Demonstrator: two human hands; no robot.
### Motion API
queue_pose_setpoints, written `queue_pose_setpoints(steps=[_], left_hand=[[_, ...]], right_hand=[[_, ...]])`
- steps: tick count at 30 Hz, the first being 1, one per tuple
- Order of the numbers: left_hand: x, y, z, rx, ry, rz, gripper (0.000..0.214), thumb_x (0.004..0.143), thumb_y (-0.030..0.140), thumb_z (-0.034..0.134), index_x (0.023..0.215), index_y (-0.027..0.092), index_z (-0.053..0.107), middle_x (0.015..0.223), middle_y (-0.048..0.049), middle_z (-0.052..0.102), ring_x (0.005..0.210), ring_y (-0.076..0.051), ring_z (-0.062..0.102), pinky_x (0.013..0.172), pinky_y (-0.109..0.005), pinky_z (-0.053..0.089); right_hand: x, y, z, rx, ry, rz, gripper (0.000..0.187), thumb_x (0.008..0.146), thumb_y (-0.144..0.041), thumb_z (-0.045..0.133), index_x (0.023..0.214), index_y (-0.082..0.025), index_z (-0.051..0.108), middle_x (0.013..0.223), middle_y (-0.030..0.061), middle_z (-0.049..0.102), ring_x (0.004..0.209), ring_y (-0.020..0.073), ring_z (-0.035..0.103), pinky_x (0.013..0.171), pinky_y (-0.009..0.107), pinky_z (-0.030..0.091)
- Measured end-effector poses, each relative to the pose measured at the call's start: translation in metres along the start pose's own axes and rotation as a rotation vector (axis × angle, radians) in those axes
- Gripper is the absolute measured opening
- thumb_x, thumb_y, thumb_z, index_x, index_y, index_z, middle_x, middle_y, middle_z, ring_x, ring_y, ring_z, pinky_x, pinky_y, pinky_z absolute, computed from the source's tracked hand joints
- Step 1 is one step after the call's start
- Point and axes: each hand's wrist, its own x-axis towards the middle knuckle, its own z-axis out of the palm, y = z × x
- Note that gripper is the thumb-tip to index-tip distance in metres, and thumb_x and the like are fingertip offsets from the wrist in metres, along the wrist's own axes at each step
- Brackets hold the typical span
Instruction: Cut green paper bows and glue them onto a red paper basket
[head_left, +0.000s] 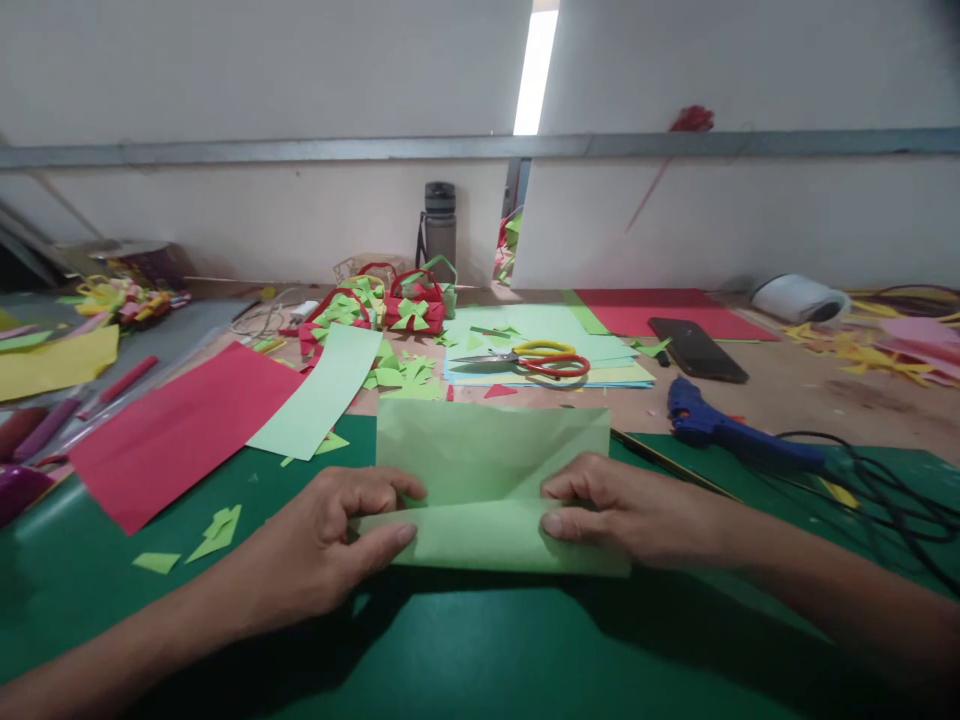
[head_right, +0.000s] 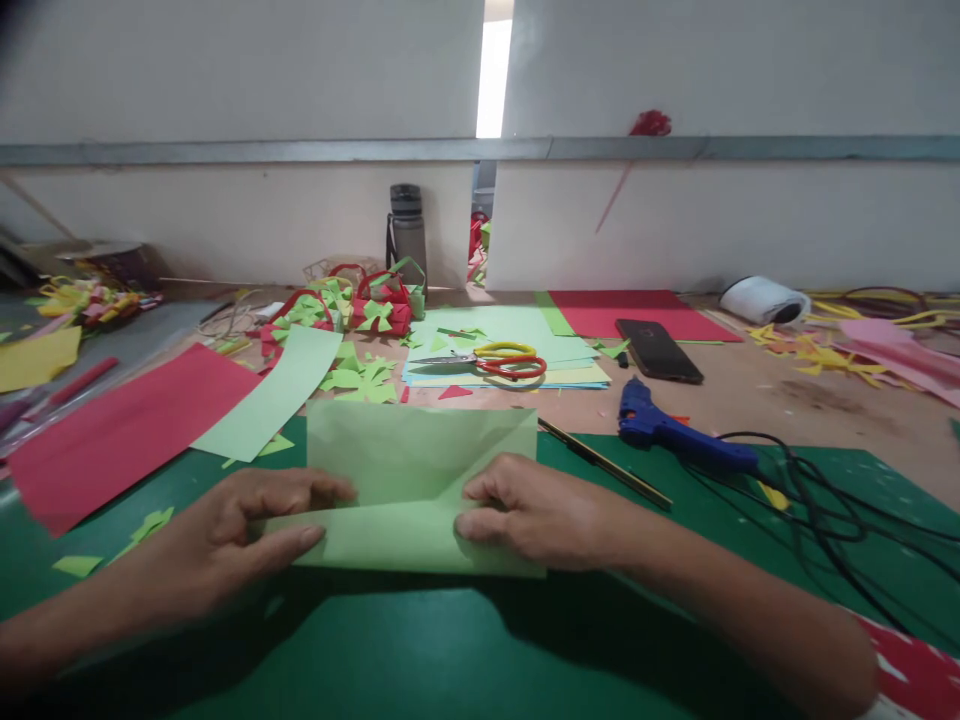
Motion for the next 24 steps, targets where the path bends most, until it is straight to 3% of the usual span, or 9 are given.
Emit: queue_pose_setpoints(steps=[3,6,8,11,14,18,22,24], left_hand=[[-0.003,0.001,0.003,0.117,-0.039,0.029,0.022,0.089,0.025,0.048,0.095,0.018,0.067,0.095,-0.0055,0.072,0.075,-0.018,0.068,0.06,-0.022,0.055],[-0.006,0.01,0.017,0.433,0.204,0.193,0.029,0.09,0.022,0.047,0.115,0.014,0.06,0.12,-0.0166,0.064,0.105,-0.032,0.062,0.084,-0.043,0.052],[-0.008,0.021,0.031,0.524,0.246,0.32,0.034,0.092,0.023,0.046,0.124,0.015,0.054,0.13,-0.0159,0.058,0.12,-0.035,0.051,0.098,-0.051,0.041],[-0.008,0.035,0.053,0.514,0.132,0.45,0.053,0.093,0.05,0.042,0.126,0.009,0.052,0.132,-0.0182,0.055,0.124,-0.037,0.046,0.102,-0.052,0.035],[-0.006,0.036,0.071,0.476,0.011,0.424,0.083,0.084,0.073,0.032,0.13,0.006,0.048,0.133,-0.026,0.05,0.124,-0.044,0.043,0.096,-0.059,0.036],[-0.006,0.025,0.082,0.388,-0.109,0.384,0.085,0.082,0.076,0.03,0.135,0.01,0.042,0.138,-0.0255,0.045,0.125,-0.044,0.043,0.093,-0.058,0.041],[-0.01,0.021,0.087,0.389,-0.052,0.357,0.084,0.082,0.076,0.027,0.136,0.013,0.041,0.139,-0.0243,0.045,0.126,-0.045,0.042,0.092,-0.059,0.042],[-0.011,0.023,0.088,0.426,-0.047,0.35,0.073,0.088,0.067,0.033,0.136,0.013,0.041,0.138,-0.0241,0.046,0.125,-0.046,0.042,0.089,-0.06,0.042]], right_hand=[[-0.002,0.007,0.004,0.05,-0.001,0.061,0.031,0.086,-0.029,0.048,0.06,-0.021,0.032,0.059,-0.0076,0.026,0.052,0.0088,0.025,0.046,0.024,0.02],[-0.004,0.013,0.01,0.132,0.038,0.116,0.021,0.081,-0.026,0.051,0.063,-0.02,0.042,0.059,-0.0074,0.032,0.053,0.0088,0.029,0.046,0.023,0.021],[-0.004,0.015,0.014,0.154,0.043,0.134,0.017,0.077,-0.025,0.054,0.064,-0.019,0.046,0.059,-0.007,0.036,0.054,0.009,0.032,0.046,0.023,0.023],[-0.003,0.015,0.016,0.133,0.038,0.112,0.016,0.074,-0.022,0.056,0.062,-0.019,0.046,0.059,-0.0071,0.038,0.055,0.0092,0.035,0.047,0.022,0.026],[-0.004,0.017,0.018,0.108,0.037,0.099,0.014,0.072,-0.02,0.057,0.063,-0.019,0.046,0.06,-0.0076,0.039,0.056,0.0092,0.036,0.048,0.022,0.027],[-0.005,0.022,0.019,0.081,0.033,0.113,0.01,0.07,-0.019,0.061,0.066,-0.018,0.051,0.061,-0.0076,0.042,0.058,0.0094,0.038,0.049,0.022,0.027],[-0.002,0.024,0.023,0.027,0.081,0.111,0.023,0.083,-0.029,0.054,0.063,-0.018,0.049,0.058,-0.0069,0.037,0.055,0.0092,0.033,0.048,0.023,0.024],[0.001,0.023,0.025,-0.014,0.115,0.101,0.033,0.087,-0.033,0.05,0.059,-0.018,0.043,0.056,-0.0067,0.034,0.053,0.009,0.029,0.047,0.023,0.022]])
